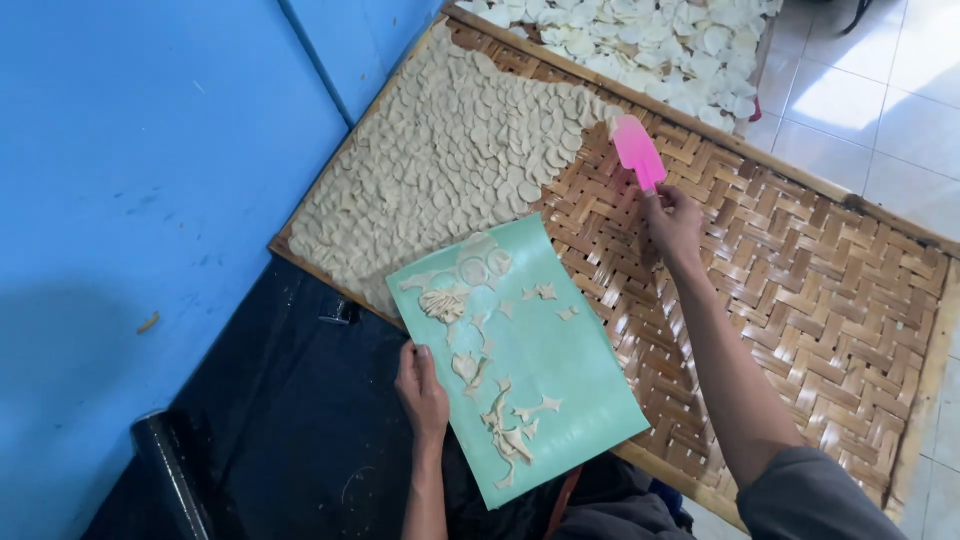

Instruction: Extracting thin round food chips from a mold/stencil on a work surface using a pink spatula.

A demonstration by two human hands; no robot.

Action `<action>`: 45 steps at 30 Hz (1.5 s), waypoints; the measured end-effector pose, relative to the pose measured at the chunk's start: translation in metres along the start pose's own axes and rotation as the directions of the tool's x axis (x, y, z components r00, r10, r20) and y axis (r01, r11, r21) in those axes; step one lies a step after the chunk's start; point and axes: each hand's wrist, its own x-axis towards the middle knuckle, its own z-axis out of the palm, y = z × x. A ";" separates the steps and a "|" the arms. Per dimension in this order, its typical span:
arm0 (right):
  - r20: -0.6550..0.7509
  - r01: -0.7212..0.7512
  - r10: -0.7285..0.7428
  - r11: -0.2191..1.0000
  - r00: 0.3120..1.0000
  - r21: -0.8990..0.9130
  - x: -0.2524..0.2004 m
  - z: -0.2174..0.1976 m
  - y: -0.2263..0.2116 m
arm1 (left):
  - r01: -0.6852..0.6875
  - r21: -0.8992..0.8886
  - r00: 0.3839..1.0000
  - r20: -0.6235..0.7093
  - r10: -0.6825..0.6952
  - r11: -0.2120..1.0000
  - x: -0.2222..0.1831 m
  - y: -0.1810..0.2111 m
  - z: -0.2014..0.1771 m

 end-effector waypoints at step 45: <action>0.351 0.234 -0.161 0.956 0.922 -0.176 -0.201 -0.043 -0.115 | -0.038 0.006 0.995 -0.095 0.039 0.999 0.022 -0.015 -0.005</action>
